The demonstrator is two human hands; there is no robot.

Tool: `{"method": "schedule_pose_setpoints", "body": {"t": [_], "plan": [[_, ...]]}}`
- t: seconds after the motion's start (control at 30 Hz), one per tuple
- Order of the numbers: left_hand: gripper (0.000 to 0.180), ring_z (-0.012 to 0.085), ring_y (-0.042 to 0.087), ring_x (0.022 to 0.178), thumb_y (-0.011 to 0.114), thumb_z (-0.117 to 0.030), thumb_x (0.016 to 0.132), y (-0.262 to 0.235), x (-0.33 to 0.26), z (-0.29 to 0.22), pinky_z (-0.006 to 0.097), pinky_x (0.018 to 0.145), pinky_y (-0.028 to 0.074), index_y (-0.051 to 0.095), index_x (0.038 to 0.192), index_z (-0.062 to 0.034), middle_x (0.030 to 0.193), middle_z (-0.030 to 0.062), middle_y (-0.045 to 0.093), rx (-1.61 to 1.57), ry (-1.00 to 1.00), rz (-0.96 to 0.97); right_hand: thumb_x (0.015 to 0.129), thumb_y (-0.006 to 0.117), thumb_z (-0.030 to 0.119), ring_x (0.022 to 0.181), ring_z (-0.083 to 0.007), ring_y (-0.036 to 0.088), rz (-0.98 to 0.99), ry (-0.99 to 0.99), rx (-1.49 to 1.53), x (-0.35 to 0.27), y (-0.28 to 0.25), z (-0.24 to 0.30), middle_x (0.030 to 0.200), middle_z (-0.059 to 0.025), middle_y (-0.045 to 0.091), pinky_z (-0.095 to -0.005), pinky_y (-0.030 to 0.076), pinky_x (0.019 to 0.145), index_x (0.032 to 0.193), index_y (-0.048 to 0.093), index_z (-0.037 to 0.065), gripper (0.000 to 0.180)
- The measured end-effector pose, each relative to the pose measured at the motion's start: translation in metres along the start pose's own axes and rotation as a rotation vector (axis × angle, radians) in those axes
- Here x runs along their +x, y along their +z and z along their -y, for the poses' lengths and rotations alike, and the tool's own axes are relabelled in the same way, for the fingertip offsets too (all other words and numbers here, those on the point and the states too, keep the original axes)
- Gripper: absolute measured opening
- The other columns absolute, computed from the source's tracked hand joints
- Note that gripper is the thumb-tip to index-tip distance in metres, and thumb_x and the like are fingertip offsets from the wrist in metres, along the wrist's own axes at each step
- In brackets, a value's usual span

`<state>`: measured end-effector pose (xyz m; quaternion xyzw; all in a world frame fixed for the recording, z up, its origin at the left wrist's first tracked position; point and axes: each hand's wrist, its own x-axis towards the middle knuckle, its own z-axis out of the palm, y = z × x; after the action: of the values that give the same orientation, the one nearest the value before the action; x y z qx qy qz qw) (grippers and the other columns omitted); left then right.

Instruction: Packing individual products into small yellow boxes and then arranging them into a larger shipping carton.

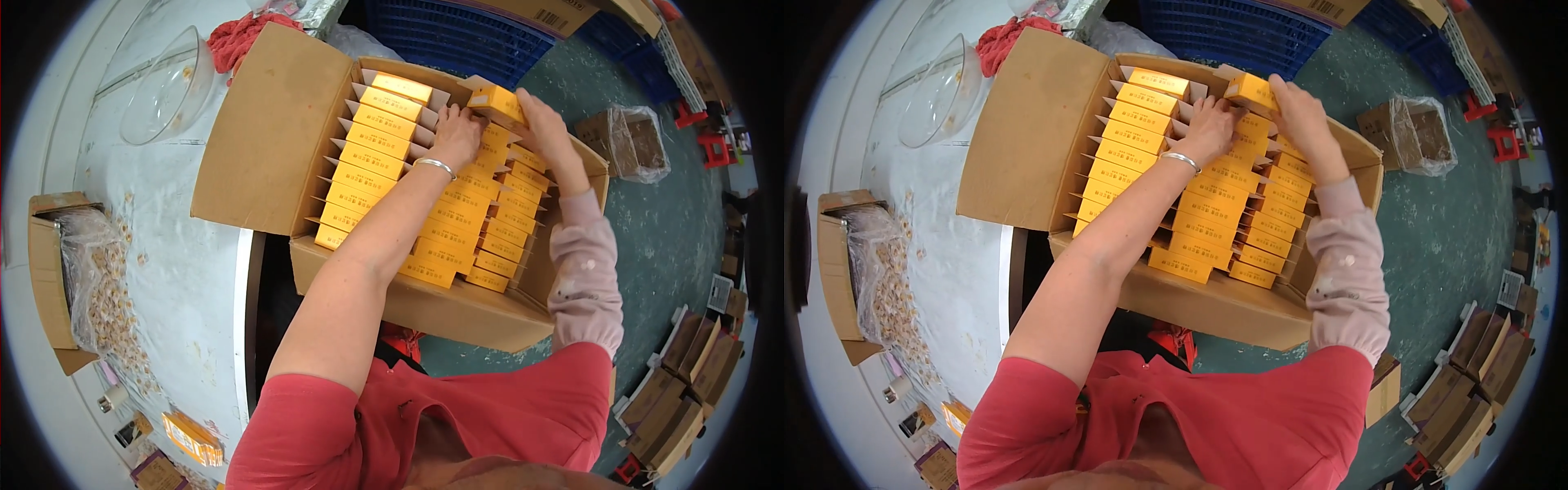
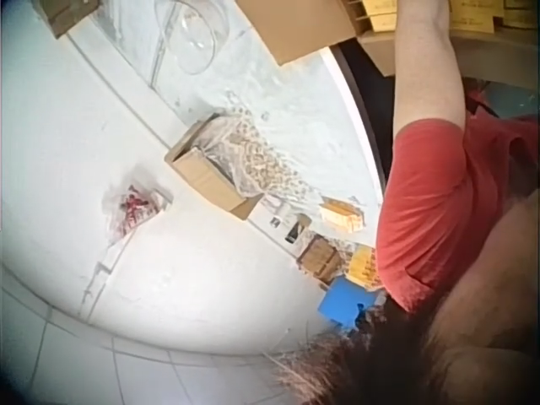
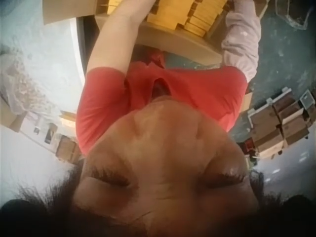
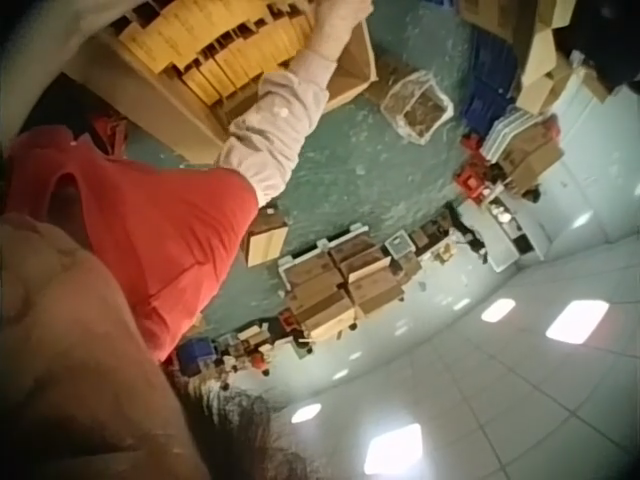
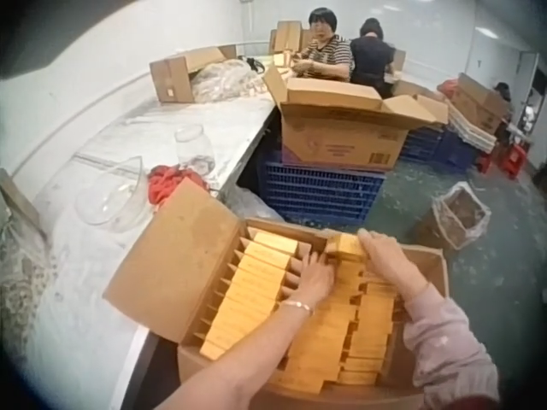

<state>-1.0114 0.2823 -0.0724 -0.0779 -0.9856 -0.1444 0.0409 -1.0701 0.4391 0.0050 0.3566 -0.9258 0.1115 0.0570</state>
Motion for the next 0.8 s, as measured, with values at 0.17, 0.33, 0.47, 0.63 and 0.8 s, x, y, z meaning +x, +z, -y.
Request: {"method": "schedule_pose_setpoints", "body": {"t": [0.17,0.33,0.47,0.63,0.8], "plan": [[0.045,0.0273,0.044,0.111,0.065,-0.026,0.079,0.003,-0.008,0.0,0.04,0.096,0.029,0.056,0.122,-0.0147,0.117,0.0124,0.053,-0.016,-0.005,-0.038,0.077,0.062,0.009,0.089,-0.0361,0.058,0.151,-0.016,-0.013,0.019,-0.009,-0.006,0.092,-0.0171,0.058,-0.0435,0.048,0.073,0.104,0.042,0.007,0.034],[0.047,0.0264,0.042,0.114,0.067,-0.031,0.079,-0.007,-0.003,-0.001,0.039,0.096,0.028,0.056,0.122,-0.0153,0.121,0.0116,0.052,-0.042,0.001,0.092,0.078,0.065,0.015,0.094,-0.0346,0.058,0.231,0.032,-0.068,0.015,-0.011,-0.002,0.095,-0.0163,0.058,-0.0422,0.048,0.075,0.108,0.043,0.009,0.038],[0.048,0.0261,0.041,0.115,0.067,-0.034,0.078,-0.009,-0.005,0.002,0.039,0.096,0.027,0.057,0.121,-0.0156,0.12,0.0105,0.053,0.001,-0.036,0.152,0.077,0.068,0.023,0.088,-0.0323,0.06,-0.062,-0.144,-0.092,0.026,-0.003,0.031,0.097,-0.0127,0.06,-0.0405,0.048,0.072,0.11,0.045,0.009,0.042],[0.049,0.0269,0.04,0.115,0.068,-0.033,0.076,-0.004,0.001,-0.002,0.041,0.098,0.025,0.056,0.121,-0.015,0.12,0.0106,0.052,-0.086,-0.054,0.148,0.078,0.068,0.024,0.083,-0.0316,0.06,-0.102,-0.069,-0.043,0.026,0.011,0.019,0.101,-0.0112,0.06,-0.0383,0.048,0.069,0.108,0.049,0.011,0.038],[0.047,0.0302,0.035,0.119,0.066,-0.03,0.077,0.013,-0.003,-0.003,0.049,0.103,0.018,0.056,0.12,-0.0154,0.121,0.0128,0.047,-0.021,-0.135,-0.019,0.073,0.069,0.022,0.074,-0.0281,0.061,-0.219,-0.233,-0.117,0.022,0.02,0.023,0.083,-0.009,0.058,-0.0372,0.049,0.062,0.099,0.047,0.009,0.037]]}}
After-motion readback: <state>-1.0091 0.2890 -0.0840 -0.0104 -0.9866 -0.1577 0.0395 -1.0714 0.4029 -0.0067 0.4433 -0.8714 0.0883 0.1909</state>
